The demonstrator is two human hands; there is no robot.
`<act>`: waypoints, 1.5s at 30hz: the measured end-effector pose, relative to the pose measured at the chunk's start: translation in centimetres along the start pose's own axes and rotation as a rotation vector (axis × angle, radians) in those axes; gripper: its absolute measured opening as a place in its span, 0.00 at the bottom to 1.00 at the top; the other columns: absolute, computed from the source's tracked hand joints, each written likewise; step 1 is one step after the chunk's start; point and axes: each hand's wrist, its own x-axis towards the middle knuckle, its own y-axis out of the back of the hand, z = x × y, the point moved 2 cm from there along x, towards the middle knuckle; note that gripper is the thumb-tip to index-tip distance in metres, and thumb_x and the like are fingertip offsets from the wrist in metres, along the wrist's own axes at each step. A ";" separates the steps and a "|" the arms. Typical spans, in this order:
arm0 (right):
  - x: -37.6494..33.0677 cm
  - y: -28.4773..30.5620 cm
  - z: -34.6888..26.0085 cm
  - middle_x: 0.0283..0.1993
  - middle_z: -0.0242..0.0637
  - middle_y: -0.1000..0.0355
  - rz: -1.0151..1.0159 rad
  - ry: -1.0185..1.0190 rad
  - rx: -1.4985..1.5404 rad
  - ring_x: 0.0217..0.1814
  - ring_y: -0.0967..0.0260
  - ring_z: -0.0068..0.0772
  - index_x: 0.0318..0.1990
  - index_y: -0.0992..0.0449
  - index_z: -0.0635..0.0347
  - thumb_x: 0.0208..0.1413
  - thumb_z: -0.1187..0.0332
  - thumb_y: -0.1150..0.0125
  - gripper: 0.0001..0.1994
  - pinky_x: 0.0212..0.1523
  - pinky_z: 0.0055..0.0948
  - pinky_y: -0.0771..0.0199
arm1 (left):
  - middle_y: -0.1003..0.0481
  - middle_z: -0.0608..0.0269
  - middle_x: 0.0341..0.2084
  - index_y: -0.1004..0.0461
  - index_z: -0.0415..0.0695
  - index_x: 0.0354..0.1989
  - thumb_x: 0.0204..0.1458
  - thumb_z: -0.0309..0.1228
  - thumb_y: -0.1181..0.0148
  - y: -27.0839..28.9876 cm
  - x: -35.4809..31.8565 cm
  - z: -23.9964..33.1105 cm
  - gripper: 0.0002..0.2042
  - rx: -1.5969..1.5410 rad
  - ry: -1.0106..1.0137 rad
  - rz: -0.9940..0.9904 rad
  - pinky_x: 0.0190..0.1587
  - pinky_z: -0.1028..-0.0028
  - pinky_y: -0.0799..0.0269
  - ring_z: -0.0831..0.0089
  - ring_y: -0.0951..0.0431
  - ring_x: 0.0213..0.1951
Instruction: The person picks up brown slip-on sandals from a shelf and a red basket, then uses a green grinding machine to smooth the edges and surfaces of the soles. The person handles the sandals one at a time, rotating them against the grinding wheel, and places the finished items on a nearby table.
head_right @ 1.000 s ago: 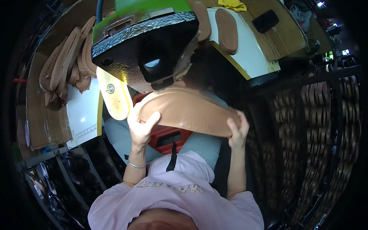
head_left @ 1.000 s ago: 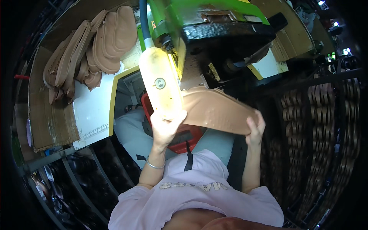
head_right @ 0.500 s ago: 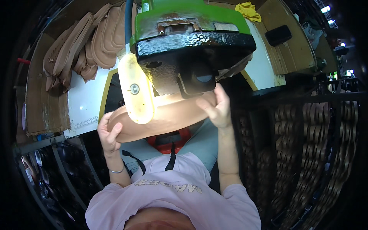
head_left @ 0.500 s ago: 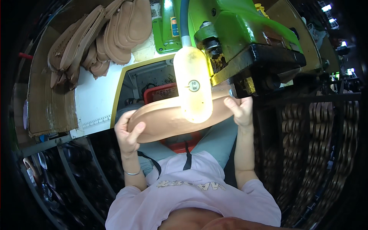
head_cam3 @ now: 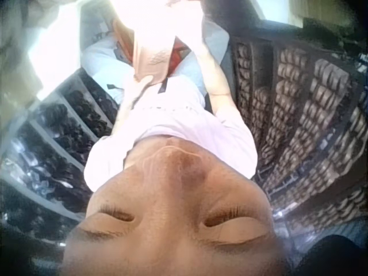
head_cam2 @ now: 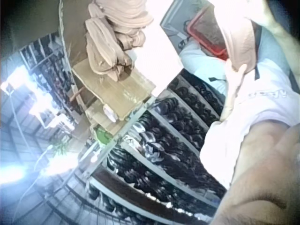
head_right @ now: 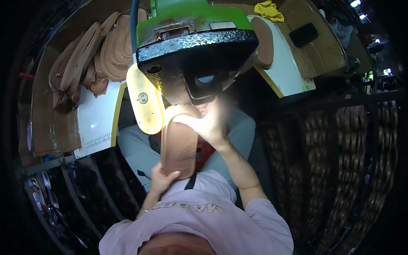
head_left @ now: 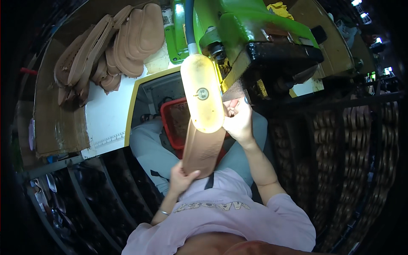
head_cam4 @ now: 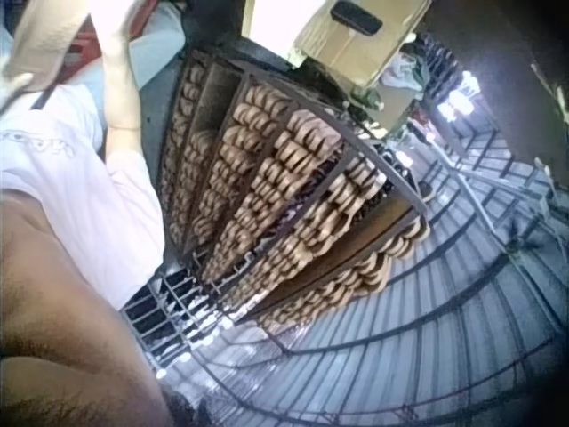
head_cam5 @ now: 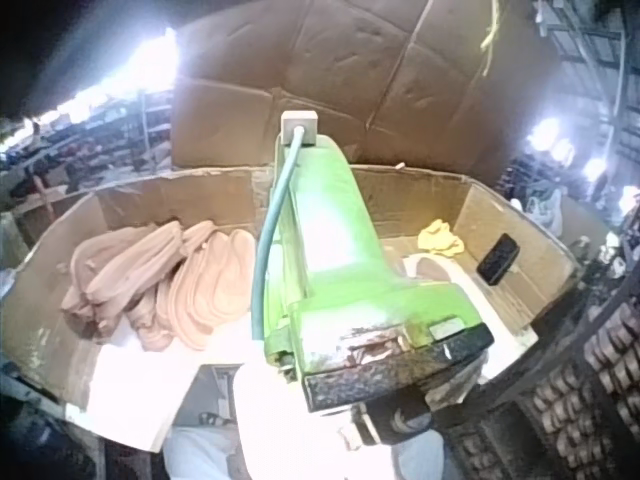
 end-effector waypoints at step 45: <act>16.5 34.2 6.0 0.54 0.42 0.34 0.645 0.060 -0.011 0.55 0.35 0.34 0.58 0.37 0.69 0.55 0.60 0.41 0.27 0.55 0.35 0.34 | 0.32 0.47 0.51 0.36 0.38 0.55 0.44 0.30 0.32 9.2 31.1 22.8 0.29 0.540 -0.739 0.707 0.58 0.67 0.40 0.59 0.33 0.54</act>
